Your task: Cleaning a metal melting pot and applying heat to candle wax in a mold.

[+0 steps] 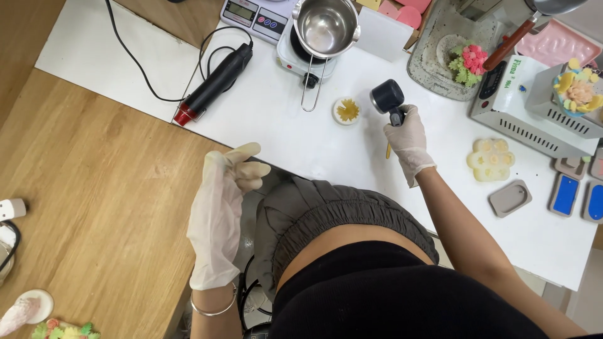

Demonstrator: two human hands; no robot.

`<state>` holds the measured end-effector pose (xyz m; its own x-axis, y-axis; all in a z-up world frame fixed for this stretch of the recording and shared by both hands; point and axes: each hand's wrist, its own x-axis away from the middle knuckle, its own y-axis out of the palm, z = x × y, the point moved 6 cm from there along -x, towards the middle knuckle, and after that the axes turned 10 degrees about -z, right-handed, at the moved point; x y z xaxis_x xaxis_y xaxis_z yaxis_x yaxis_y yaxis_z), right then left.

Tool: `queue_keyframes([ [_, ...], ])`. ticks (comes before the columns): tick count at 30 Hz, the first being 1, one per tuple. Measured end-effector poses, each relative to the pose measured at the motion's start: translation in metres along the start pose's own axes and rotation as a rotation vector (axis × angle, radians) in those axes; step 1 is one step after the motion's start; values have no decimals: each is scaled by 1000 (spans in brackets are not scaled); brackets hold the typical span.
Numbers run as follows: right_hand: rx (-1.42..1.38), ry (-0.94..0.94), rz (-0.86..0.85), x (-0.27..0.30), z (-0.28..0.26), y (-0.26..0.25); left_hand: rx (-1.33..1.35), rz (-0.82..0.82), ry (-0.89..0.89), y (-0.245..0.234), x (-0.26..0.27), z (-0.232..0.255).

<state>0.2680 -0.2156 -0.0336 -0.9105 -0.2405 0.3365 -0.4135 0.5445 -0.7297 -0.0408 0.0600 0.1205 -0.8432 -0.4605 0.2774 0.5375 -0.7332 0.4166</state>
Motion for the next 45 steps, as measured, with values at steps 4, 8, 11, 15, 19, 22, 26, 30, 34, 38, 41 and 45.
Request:
queue_keyframes([
  [4, -37, -76, 37, 2, -1, 1, 60, -5, 35, 11, -1, -2],
  [8, -103, -51, 30, 3, 9, 5, 100, -32, 26, 17, -4, -2],
  [11, -51, -127, 74, 4, 12, 7, 264, -9, -11, 9, -2, -8],
  [15, -48, -151, 78, 3, 17, 12, 425, -103, 112, -3, 3, -8],
  [19, -57, -143, -16, 10, 6, 16, 374, -120, 142, -8, 15, -1],
  [22, 39, -302, 115, -9, 27, 24, 382, -105, 137, -12, 18, -3],
  [26, 125, -467, 146, -6, 18, 24, 381, -74, 121, -10, 17, -2],
  [30, 89, -384, 136, -7, 10, 21, 377, -103, 117, -9, 15, -4],
  [34, 150, -452, 170, -4, 2, 17, 308, -70, 78, -5, 16, 1],
  [38, 140, -427, 162, 3, -2, 12, 272, -75, 37, -9, 12, -2],
  [41, 156, -316, 116, -1, 0, 9, 259, -86, -17, -21, 5, -12],
  [45, -59, -185, 101, 2, -5, 4, 204, -26, -79, -35, -5, -12],
])
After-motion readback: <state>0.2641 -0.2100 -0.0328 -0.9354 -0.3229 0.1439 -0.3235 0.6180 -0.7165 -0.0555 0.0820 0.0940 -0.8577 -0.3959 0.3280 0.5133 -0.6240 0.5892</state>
